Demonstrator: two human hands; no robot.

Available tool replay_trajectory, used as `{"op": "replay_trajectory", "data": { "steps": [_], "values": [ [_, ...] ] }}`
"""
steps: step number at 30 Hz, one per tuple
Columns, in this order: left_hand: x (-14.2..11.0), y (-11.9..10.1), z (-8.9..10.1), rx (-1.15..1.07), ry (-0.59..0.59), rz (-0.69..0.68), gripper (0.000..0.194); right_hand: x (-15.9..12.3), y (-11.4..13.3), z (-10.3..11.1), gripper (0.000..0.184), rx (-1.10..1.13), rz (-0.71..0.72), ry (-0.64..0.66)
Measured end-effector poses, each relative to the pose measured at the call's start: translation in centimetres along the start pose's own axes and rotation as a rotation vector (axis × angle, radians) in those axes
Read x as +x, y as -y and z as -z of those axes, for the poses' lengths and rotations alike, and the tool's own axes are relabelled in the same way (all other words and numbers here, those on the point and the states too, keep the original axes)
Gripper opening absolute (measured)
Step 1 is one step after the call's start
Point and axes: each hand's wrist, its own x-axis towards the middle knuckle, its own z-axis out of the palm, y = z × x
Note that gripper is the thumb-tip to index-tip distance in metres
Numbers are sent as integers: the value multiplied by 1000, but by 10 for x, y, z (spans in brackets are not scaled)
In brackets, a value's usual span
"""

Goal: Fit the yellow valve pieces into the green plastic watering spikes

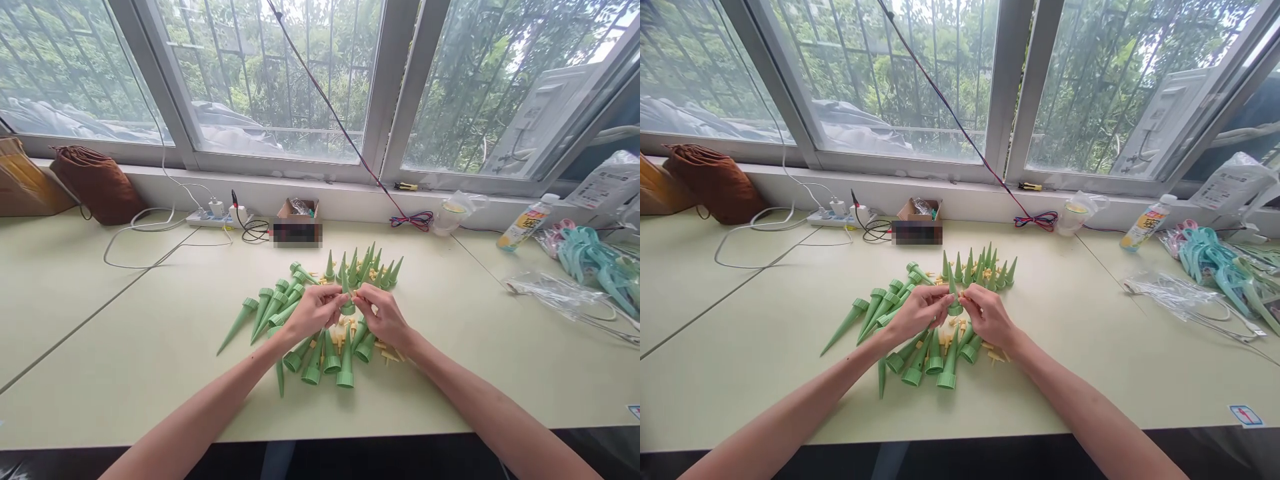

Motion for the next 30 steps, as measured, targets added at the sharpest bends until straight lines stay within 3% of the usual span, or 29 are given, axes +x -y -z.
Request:
{"op": "replay_trajectory", "data": {
  "steps": [8, 19, 25, 30],
  "values": [
    [1, 0, 3, -164, 88, 125, 37, 0, -2, 2, 26, -35, 81, 41],
    [0, -2, -1, 39, -32, -71, 36, -1, -2, 4, 26, -63, 78, 9],
    [2, 7, -1, 220, -93, -289, 27, 0, 2, 4, 26, -41, 80, -28],
    [1, 10, -2, 202, -95, -241, 26, -1, 3, -2, 22, -77, 72, -109]
  ]
}}
